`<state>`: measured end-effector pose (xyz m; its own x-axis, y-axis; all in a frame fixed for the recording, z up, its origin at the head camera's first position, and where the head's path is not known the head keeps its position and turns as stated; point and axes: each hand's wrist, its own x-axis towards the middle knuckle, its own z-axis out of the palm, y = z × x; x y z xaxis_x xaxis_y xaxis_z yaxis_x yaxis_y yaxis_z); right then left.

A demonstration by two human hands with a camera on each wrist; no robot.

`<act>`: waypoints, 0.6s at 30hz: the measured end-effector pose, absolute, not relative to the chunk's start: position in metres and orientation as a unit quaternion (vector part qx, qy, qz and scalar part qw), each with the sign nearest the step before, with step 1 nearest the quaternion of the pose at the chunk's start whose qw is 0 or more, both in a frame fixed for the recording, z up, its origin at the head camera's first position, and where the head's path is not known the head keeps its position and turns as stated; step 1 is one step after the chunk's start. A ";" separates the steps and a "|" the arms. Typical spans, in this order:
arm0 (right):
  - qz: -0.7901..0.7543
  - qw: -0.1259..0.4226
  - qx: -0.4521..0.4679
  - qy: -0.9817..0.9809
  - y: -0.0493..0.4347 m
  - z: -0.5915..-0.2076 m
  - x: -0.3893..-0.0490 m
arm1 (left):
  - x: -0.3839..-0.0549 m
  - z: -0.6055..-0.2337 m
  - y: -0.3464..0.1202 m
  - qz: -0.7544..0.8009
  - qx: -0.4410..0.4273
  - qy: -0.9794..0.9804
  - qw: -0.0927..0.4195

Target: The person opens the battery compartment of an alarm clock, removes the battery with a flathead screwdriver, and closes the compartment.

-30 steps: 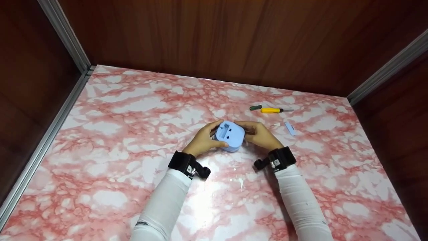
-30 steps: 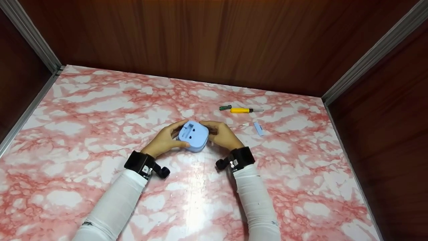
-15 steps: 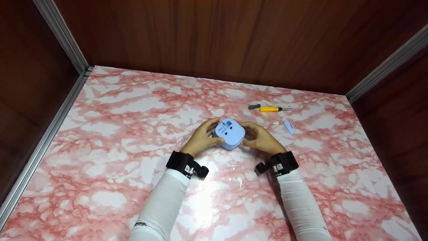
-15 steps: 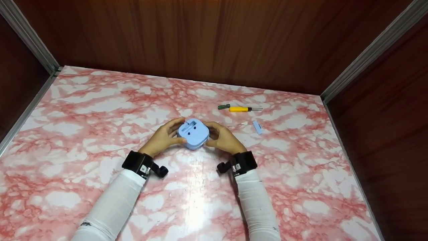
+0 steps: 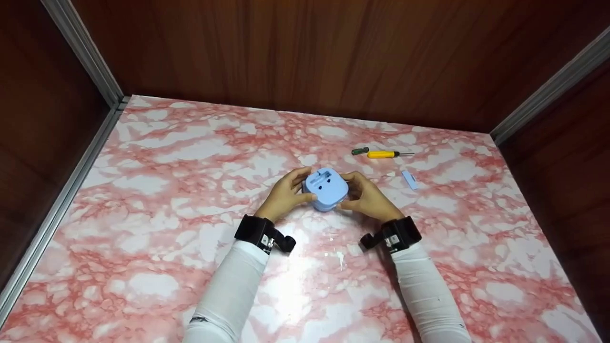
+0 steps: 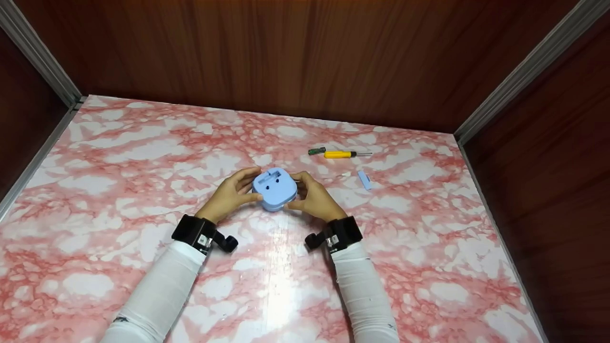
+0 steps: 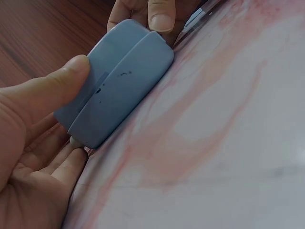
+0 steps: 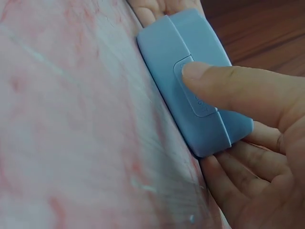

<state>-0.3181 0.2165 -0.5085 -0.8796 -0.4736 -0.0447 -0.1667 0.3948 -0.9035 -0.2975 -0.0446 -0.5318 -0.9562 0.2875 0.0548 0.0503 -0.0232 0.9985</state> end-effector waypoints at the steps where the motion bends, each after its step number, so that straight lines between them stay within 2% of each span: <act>1: -0.515 0.147 -0.195 0.822 0.216 -0.509 -0.318 | -0.298 -0.532 -0.045 0.705 0.121 0.694 0.083; 11: -0.494 0.144 -0.187 0.837 0.210 -0.508 -0.313 | -0.299 -0.533 -0.046 0.705 0.120 0.696 0.060; 18: -0.502 0.109 -0.181 0.839 0.207 -0.511 -0.311 | -0.300 -0.533 -0.046 0.713 0.125 0.687 0.060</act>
